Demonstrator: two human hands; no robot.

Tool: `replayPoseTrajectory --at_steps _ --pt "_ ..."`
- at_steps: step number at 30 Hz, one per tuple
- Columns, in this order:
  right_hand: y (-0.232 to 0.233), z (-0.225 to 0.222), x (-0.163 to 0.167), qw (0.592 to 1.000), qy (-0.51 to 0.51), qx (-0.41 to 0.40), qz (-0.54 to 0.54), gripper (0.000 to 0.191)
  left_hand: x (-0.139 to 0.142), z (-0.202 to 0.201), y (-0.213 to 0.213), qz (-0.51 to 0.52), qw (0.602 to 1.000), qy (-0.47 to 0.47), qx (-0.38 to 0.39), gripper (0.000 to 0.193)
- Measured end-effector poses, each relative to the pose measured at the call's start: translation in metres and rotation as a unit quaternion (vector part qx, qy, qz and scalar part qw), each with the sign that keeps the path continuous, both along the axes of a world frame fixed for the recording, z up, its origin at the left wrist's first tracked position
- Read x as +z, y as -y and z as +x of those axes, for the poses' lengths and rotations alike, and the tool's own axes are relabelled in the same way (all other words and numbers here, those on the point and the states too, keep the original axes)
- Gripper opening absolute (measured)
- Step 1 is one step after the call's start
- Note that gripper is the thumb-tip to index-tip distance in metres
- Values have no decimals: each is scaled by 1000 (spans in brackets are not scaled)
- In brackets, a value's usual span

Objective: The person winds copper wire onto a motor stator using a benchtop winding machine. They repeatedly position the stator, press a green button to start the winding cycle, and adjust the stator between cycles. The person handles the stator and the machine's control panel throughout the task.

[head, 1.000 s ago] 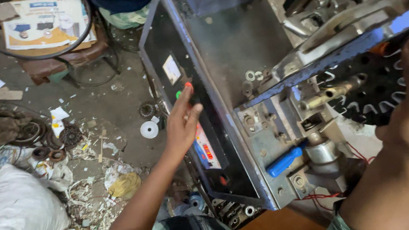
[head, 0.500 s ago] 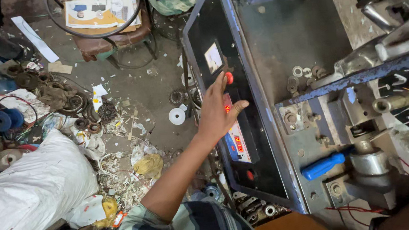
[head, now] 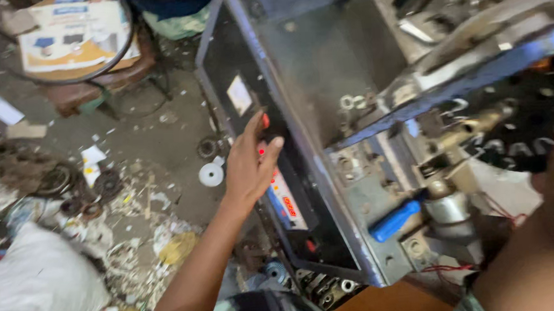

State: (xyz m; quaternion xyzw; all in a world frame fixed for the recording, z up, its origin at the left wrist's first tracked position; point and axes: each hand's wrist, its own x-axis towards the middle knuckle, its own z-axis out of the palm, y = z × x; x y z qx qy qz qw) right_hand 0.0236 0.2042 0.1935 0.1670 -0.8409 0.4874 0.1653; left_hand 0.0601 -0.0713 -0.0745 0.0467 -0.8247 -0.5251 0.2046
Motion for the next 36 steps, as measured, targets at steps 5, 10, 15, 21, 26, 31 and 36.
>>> replayPoseTrajectory --at_steps 5,10,15,21,26,31,36 --pt "7 3 3 996 15 -89 6 29 14 4 -4 47 998 33 18 54" --pt "29 9 14 977 83 -195 -6 27 66 39 -52 136 987 -87 13 31" --pt "43 13 20 988 14 -154 -28 22 106 33 -142 555 763 56 -328 56" --pt "28 4 19 996 -49 -44 -65 18 112 -64 -214 835 395 16 -383 27" --pt "18 -1 14 995 -59 -46 -71 18 109 -88 -243 848 369 3 -382 35" --pt "15 0 12 995 -53 -18 -83 16 106 -91 -244 848 338 14 -407 42" --pt "13 2 9 995 -34 -22 -97 15 93 -97 -252 857 325 29 -398 33"
